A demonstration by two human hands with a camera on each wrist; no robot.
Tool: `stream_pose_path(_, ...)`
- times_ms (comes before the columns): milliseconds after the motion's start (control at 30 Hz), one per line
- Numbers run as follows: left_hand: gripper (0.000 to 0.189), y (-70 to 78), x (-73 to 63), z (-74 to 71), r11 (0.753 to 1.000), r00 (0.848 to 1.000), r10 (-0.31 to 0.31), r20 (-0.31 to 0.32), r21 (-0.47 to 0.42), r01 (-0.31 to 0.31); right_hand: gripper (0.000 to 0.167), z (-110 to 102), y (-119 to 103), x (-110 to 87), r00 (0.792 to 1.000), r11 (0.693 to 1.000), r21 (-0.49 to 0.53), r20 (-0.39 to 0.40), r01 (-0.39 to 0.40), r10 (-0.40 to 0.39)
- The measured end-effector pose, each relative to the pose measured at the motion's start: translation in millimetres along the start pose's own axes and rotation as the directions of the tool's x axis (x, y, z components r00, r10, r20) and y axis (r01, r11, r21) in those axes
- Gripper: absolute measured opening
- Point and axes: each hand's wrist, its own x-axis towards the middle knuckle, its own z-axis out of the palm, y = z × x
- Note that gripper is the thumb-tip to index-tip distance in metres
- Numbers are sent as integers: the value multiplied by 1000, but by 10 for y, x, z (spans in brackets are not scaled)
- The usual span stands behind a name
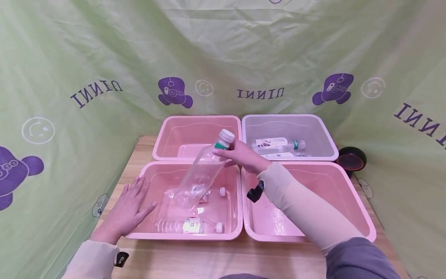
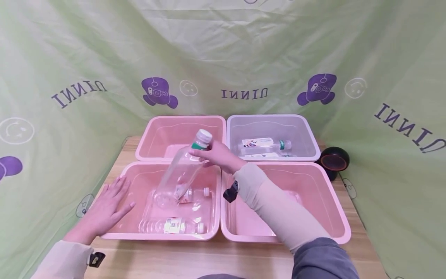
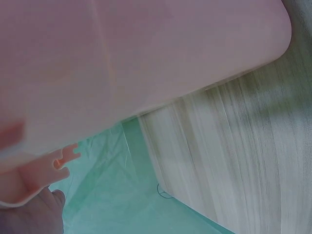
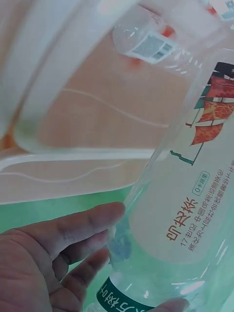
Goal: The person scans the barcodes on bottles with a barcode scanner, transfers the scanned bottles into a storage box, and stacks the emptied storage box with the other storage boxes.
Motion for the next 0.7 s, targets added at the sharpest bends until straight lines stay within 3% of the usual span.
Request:
stream_pose_path(133,75,-4,-10,10,1000,1000,-3,4,-3,3,38,-168,-15,-84,998,998,53,-51,-41,43)
stream_pose_path(467,77,-1,-34,10,1000,1000,-18,15,-12,18,26,-584,-34,-300,975,988,152,-214,-20,53)
stream_pose_path(700,77,16,-21,1,1000,1000,-11,6,-12,11,18,-924,-32,-512,956,986,162,-292,40,9)
